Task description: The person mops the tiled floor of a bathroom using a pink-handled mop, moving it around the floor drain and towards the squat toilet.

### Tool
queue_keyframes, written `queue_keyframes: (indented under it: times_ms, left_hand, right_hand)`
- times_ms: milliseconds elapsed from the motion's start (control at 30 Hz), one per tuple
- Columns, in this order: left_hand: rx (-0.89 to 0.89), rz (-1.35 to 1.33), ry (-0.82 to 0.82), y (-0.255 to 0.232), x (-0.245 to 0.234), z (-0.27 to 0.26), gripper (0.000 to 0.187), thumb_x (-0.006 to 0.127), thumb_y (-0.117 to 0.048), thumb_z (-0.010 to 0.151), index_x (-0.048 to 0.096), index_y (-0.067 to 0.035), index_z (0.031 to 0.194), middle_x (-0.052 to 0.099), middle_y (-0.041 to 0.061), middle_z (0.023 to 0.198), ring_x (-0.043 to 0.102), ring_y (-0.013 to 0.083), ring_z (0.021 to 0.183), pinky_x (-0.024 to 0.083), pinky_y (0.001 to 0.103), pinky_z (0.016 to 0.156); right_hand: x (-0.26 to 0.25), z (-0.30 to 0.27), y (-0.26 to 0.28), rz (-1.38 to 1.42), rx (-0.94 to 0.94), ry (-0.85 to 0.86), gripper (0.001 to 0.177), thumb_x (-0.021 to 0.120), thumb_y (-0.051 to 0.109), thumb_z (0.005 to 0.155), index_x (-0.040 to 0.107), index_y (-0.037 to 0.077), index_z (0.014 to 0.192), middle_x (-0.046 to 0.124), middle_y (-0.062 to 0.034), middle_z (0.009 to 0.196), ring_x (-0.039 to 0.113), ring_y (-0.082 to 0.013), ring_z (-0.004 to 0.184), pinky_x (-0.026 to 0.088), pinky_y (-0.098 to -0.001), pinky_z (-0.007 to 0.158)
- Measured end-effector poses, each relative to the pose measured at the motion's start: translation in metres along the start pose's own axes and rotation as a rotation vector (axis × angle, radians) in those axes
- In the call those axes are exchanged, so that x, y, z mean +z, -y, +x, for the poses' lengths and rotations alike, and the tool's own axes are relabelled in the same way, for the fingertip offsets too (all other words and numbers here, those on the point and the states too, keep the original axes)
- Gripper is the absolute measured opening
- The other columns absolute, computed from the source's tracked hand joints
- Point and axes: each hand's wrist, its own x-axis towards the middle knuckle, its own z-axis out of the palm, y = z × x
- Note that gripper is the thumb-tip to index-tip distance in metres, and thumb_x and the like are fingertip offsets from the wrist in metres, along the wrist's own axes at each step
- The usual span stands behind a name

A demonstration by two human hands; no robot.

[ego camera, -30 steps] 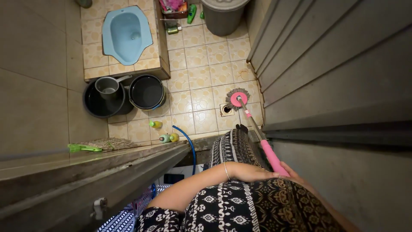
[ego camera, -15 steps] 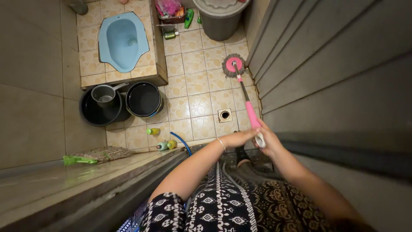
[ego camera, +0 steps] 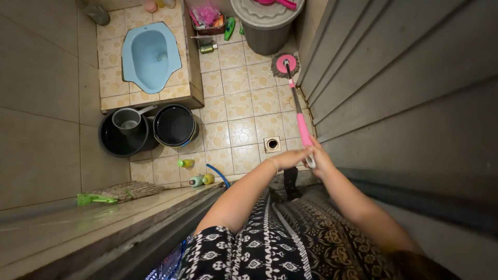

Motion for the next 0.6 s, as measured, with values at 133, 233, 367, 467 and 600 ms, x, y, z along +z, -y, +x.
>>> queue_keyframes:
  times_ms: [133, 233, 367, 467, 600]
  left_hand:
    - [-0.005, 0.008, 0.157, -0.020, 0.056, -0.051, 0.091, 0.027, -0.076, 0.095, 0.047, -0.007, 0.151, 0.058, 0.017, 0.145, 0.049, 0.0282, 0.139, 0.033, 0.037, 0.116]
    - [0.140, 0.122, 0.288, -0.044, 0.093, -0.093, 0.092, 0.026, -0.075, 0.098, 0.044, -0.004, 0.154, 0.039, 0.018, 0.162, 0.033, 0.0312, 0.150, 0.023, 0.037, 0.123]
    - [0.031, -0.071, 0.645, -0.053, 0.147, -0.132, 0.088, 0.031, -0.069, 0.103, 0.036, -0.001, 0.159, 0.034, 0.021, 0.165, 0.030, 0.0320, 0.155, 0.024, 0.038, 0.125]
    - [0.043, -0.029, 0.779, -0.048, 0.183, -0.140, 0.090, 0.030, -0.069, 0.104, 0.038, 0.003, 0.157, 0.035, 0.024, 0.164, 0.031, 0.0328, 0.154, 0.024, 0.038, 0.125]
    - [0.133, -0.218, 0.896, -0.046, 0.194, -0.147, 0.098, 0.032, -0.072, 0.097, 0.030, 0.002, 0.160, 0.033, 0.025, 0.164, 0.030, 0.0338, 0.152, 0.024, 0.038, 0.123]
  right_hand:
    - [-0.033, -0.091, -0.035, 0.075, -0.023, 0.042, 0.077, 0.058, 0.019, 0.089, 0.032, 0.025, 0.161, 0.064, -0.0052, 0.088, 0.055, -0.0173, 0.050, 0.043, -0.0326, 0.036]
    - [-0.071, -0.158, -0.080, -0.063, 0.097, -0.063, 0.078, 0.060, 0.027, 0.090, 0.032, 0.026, 0.162, 0.068, -0.0090, 0.098, 0.061, -0.0186, 0.058, 0.049, -0.0308, 0.046]
    - [-0.135, -0.232, -0.144, -0.238, 0.090, 0.011, 0.080, 0.061, 0.032, 0.091, 0.029, 0.024, 0.163, 0.067, -0.0108, 0.104, 0.063, -0.0172, 0.067, 0.054, -0.0297, 0.054]
    - [-0.159, -0.262, -0.167, -0.402, 0.161, 0.032, 0.080, 0.061, 0.032, 0.091, 0.027, 0.024, 0.163, 0.066, -0.0106, 0.105, 0.064, -0.0166, 0.070, 0.054, -0.0293, 0.057]
    - [-0.165, -0.276, -0.177, -0.463, 0.212, 0.051, 0.082, 0.062, 0.031, 0.090, 0.024, 0.024, 0.163, 0.066, -0.0104, 0.106, 0.065, -0.0159, 0.074, 0.054, -0.0287, 0.060]
